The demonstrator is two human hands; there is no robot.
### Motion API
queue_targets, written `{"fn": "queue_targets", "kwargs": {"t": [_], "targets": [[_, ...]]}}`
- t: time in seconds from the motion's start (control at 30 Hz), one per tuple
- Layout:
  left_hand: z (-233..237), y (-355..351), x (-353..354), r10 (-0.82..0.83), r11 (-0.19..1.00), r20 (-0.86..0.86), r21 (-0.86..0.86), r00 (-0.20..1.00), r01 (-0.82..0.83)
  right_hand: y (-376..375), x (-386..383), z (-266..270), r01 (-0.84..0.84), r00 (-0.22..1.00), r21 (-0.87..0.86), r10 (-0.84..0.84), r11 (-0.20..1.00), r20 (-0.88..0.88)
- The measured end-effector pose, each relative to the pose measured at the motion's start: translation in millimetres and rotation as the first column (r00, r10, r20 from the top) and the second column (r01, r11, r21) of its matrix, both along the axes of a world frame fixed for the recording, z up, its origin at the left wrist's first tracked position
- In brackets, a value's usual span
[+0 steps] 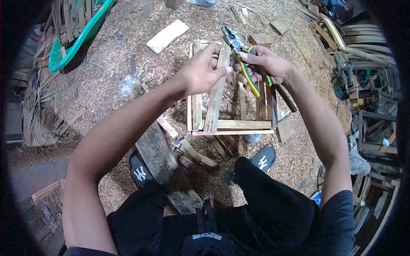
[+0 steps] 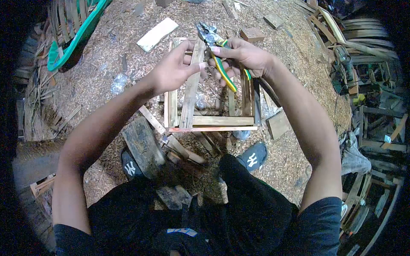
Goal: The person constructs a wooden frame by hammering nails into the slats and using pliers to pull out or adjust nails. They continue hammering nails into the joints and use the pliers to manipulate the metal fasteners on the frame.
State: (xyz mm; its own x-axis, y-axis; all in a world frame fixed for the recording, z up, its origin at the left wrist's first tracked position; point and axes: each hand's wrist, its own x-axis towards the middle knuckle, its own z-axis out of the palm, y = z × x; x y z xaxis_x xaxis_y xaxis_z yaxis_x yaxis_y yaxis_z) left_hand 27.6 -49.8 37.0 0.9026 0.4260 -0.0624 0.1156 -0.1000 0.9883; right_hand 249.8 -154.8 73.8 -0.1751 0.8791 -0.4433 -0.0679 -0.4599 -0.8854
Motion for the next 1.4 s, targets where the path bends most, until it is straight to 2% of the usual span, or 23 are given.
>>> {"fn": "queue_targets", "kwargs": {"t": [0.1, 0.17, 0.2, 0.27, 0.3, 0.37, 0.5, 0.57, 0.6, 0.67, 0.7, 0.73, 0.77, 0.83, 0.9, 0.93, 1.03, 1.1, 1.17, 1.27, 1.33, 1.4], "targets": [[3, 0, 0, -0.018, 0.996, -0.065, -0.089, 0.998, 0.012, 2, -1, 3, -0.053, 0.998, -0.055, 0.055, 0.997, 0.042], [3, 1, 3, -0.018, 1.000, -0.105, 0.002, 0.994, 0.018, 2, -3, 0, 0.024, 0.988, -0.014, -0.022, 1.000, 0.155], [-2, 3, 6, -0.018, 1.000, -0.107, 0.002, 0.994, 0.018, 1, -7, 2, 0.024, 0.988, -0.014, -0.021, 1.000, 0.154], [-14, 5, 13, 0.010, 0.982, -0.095, 0.188, 0.995, 0.008, -2, -13, 7, 0.115, 0.968, 0.016, -0.116, 0.993, 0.223], [-8, 2, 13, 0.011, 0.983, -0.093, 0.186, 0.996, 0.007, -4, -17, 11, 0.114, 0.968, 0.014, -0.114, 0.993, 0.225], [3, -4, 11, 0.065, 0.955, -0.176, 0.295, 0.982, -0.011, -6, -23, 18, 0.169, 0.926, -0.015, -0.153, 0.985, 0.346], [9, -7, 11, 0.096, 0.949, -0.190, 0.315, 0.977, -0.032, -5, -18, 15, 0.173, 0.901, -0.008, -0.155, 0.985, 0.404], [8, -7, 12, 0.113, 0.935, -0.220, 0.353, 0.969, -0.028, -4, -13, 13, 0.017, 0.807, 0.041, -0.038, 0.999, 0.590], [11, -6, 12, 0.113, 0.934, -0.221, 0.355, 0.969, -0.028, -5, -13, 15, 0.018, 0.807, 0.043, -0.040, 0.999, 0.589], [15, -4, 13, 0.097, 0.943, -0.305, 0.332, 0.948, 0.010, -8, -13, 18, 0.140, 0.740, 0.125, -0.187, 0.982, 0.646], [12, -3, 11, 0.101, 0.944, -0.308, 0.329, 0.946, 0.006, -9, -3, 12, 0.142, 0.653, 0.241, -0.274, 0.960, 0.706], [8, -2, 9, 0.095, 0.954, -0.260, 0.300, 0.961, -0.013, -6, 7, 19, 0.071, 0.638, 0.187, -0.189, 0.980, 0.747], [4, -1, 9, 0.087, 0.962, -0.208, 0.272, 0.974, -0.028, -10, 10, 20, 0.105, 0.656, 0.210, -0.227, 0.972, 0.720], [6, -2, 9, 0.083, 0.964, -0.216, 0.264, 0.973, -0.024, -20, 4, 36, 0.145, 0.667, 0.237, -0.272, 0.961, 0.694], [9, -3, 8, 0.078, 0.967, -0.224, 0.252, 0.972, -0.019, -26, -1, 44, 0.177, 0.813, 0.207, -0.262, 0.962, 0.520], [10, -4, 7, 0.072, 0.975, -0.233, 0.221, 0.970, -0.019, -27, 1, 42, 0.180, 0.811, 0.207, -0.264, 0.962, 0.522], [13, -6, 4, 0.054, 0.991, -0.231, 0.131, 0.971, -0.024, -26, 10, 30, 0.071, 0.896, 0.243, -0.169, 0.967, 0.410], [8, -5, 3, 0.050, 0.997, -0.219, 0.072, 0.975, -0.035, -27, 11, 29, 0.059, 0.900, 0.223, -0.148, 0.973, 0.409], [-6, -2, 5, 0.110, 0.972, -0.173, 0.226, 0.979, -0.070, -27, 9, 30, 0.043, 0.904, 0.201, -0.124, 0.979, 0.410], [3, -1, 1, 0.094, 0.960, -0.235, 0.278, 0.968, -0.025, -26, 1, 28, 0.035, 0.926, 0.234, -0.119, 0.972, 0.357], [12, 0, -3, 0.098, 0.970, -0.249, 0.239, 0.963, -0.037, -25, -5, 22, 0.061, 0.927, 0.264, -0.153, 0.962, 0.342], [10, 2, -8, 0.111, 0.978, -0.268, 0.202, 0.957, -0.056, -21, -14, 28, 0.004, 0.919, 0.218, -0.090, 0.976, 0.384]]}}
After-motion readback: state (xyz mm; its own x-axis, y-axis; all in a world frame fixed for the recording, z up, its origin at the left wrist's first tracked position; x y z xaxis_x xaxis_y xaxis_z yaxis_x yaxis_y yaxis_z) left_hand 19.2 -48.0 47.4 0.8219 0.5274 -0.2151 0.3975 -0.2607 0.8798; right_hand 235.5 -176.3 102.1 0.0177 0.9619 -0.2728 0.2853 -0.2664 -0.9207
